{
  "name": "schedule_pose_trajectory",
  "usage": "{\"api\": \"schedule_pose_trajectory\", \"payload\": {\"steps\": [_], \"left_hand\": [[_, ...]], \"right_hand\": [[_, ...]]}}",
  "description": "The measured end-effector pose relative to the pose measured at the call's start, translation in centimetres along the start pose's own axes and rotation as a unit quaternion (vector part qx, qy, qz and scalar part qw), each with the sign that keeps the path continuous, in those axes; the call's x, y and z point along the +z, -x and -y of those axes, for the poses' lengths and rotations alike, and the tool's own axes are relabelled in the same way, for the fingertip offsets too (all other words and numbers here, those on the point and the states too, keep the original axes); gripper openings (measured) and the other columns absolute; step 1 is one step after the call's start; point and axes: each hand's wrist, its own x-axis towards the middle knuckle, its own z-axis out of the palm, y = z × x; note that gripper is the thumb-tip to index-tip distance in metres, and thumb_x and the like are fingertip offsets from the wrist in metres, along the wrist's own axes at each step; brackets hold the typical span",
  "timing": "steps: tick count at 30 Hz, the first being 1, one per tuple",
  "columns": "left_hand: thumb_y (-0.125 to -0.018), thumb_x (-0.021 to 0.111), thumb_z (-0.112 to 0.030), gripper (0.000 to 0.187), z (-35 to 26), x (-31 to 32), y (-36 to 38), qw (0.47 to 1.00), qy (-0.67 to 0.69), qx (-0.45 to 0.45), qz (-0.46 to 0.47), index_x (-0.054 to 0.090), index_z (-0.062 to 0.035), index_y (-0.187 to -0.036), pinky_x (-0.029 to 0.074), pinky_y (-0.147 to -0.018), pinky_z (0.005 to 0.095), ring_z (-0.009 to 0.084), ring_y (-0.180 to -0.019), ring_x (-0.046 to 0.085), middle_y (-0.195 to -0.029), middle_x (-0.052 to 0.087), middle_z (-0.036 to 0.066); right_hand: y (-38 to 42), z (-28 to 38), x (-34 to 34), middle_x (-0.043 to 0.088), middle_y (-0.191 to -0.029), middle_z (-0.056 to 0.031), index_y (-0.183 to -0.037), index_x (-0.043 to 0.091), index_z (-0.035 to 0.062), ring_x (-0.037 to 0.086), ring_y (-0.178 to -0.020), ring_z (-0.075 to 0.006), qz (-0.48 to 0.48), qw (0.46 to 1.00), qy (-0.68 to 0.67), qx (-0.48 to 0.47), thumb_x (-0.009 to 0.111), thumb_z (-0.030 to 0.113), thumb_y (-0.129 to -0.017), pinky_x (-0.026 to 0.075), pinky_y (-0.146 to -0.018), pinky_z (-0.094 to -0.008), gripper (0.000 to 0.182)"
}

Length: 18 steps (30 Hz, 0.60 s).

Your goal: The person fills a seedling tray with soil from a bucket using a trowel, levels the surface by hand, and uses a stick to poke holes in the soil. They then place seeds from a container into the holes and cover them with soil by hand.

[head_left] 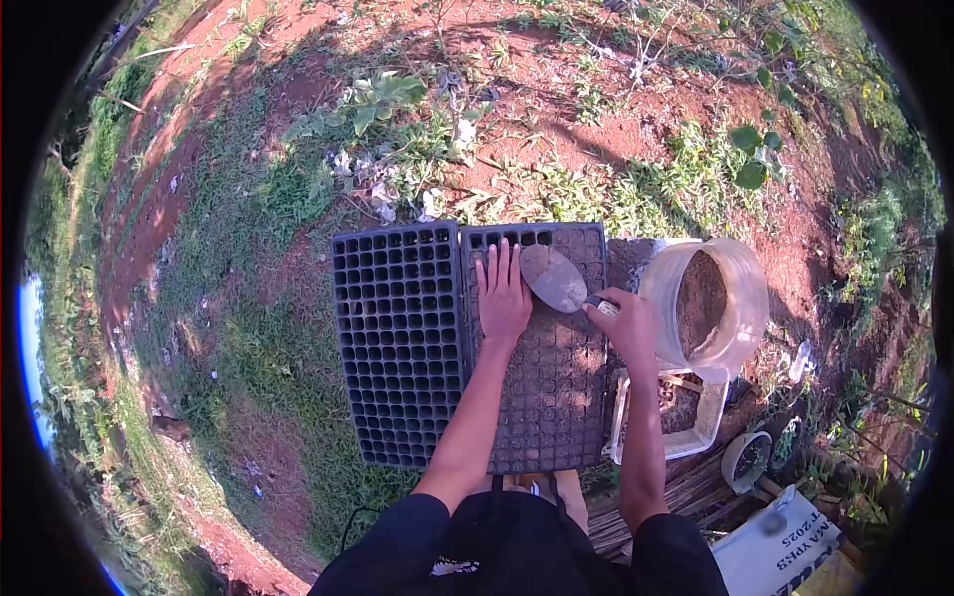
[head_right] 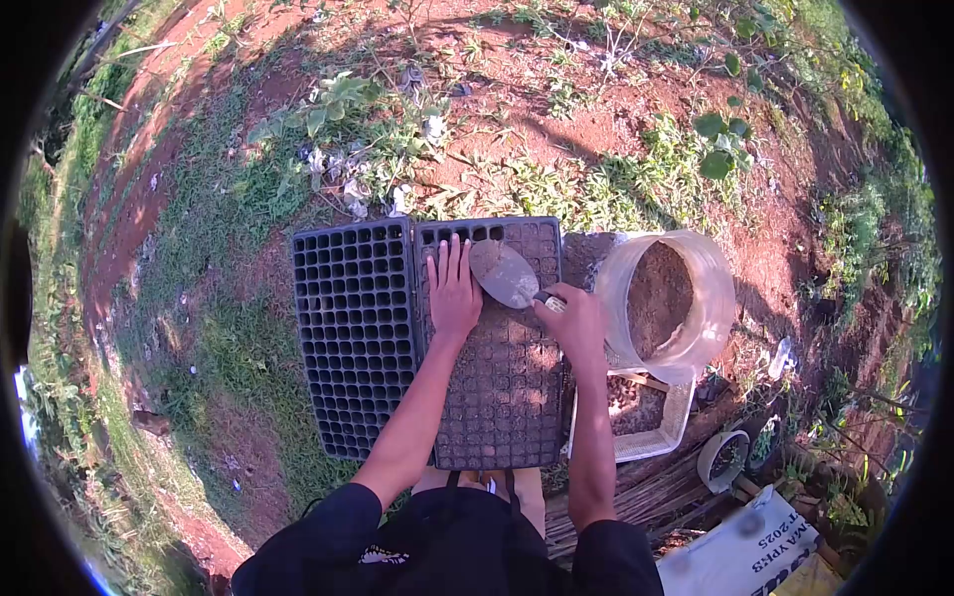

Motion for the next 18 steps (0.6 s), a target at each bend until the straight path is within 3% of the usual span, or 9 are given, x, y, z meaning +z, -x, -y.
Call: {"api": "schedule_pose_trajectory", "payload": {"steps": [6,15,18], "left_hand": [[-0.098,0.048,-0.013,0.06,-0.2,0.3,-0.2,0.997,0.071,-0.037,-0.023,0.036,-0.0023,-0.156,0.017,-0.127,0.0528,0.0313,-0.154,0.028,-0.164,0.034,0.015],[-0.095,0.049,-0.013,0.064,-0.1,-0.2,-0.3,0.998,0.051,-0.034,0.002,0.037,-0.009,-0.157,0.017,-0.127,0.0519,0.0306,-0.154,0.028,-0.165,0.032,0.014],[-0.095,0.05,-0.015,0.064,-0.1,-0.4,-0.3,0.998,0.055,-0.036,0.004,0.037,-0.01,-0.157,0.017,-0.127,0.0516,0.0307,-0.154,0.028,-0.165,0.032,0.014]], "right_hand": [[-1.1,1.3,-1.0,0.076,-0.079,-0.0125,-0.099,0.079,0.0084,0.074,-0.073,-0.0305,0.024,0.999,0.003,0.025,0.079,0.028,-0.08,0.056,-0.071,-0.0403,0.027],[-2.2,1.5,-1.7,0.076,-0.081,-0.0121,-0.097,0.08,0.0098,0.073,-0.075,-0.0322,0.048,0.998,0.031,0.02,0.079,0.031,-0.079,0.056,-0.073,-0.0416,0.028],[-2.4,1.4,-1.8,0.078,-0.089,-0.0121,-0.101,0.08,0.0068,0.074,-0.079,-0.0313,0.076,0.995,0.042,0.042,0.081,0.034,-0.08,0.056,-0.076,-0.04,0.035]]}}
